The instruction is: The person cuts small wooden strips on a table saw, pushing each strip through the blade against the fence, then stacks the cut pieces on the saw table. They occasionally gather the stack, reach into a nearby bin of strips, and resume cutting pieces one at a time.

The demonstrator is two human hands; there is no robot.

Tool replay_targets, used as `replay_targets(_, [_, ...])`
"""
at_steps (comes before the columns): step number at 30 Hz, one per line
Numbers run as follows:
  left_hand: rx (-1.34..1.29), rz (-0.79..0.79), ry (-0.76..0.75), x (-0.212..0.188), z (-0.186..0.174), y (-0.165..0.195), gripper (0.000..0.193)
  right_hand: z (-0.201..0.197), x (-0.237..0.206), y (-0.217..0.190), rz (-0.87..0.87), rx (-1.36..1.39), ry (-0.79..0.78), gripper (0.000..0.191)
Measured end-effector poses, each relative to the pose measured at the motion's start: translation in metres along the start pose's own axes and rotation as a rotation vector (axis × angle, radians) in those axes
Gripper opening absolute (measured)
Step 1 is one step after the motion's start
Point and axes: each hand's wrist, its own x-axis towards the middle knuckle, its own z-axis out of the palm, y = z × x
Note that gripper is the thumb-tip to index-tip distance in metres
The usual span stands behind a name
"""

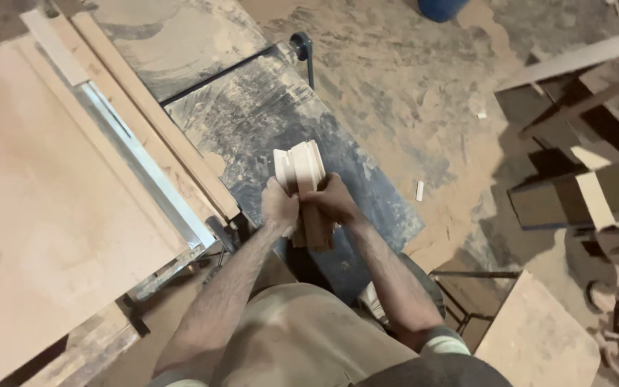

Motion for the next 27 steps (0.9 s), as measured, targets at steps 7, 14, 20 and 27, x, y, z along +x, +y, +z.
replay_targets(7, [-0.223, 0.153, -0.12, -0.032, -0.048, 0.047, 0.043, -0.062, -0.003, 0.02, 0.078, -0.159, 0.111, 0.069])
replay_targets(14, [0.02, 0.246, -0.248, -0.03, 0.033, 0.076, 0.066, -0.104, -0.027, 0.032, 0.179, -0.512, 0.311, 0.092])
replay_targets(20, [0.157, 0.105, -0.378, -0.005, 0.105, 0.067, 0.065, -0.111, -0.032, 0.03, -0.007, -0.438, 0.133, 0.096])
replay_targets(27, [0.136, 0.288, -0.23, -0.037, -0.002, 0.054, 0.061, -0.067, -0.047, 0.009, 0.187, -0.688, 0.212, 0.13])
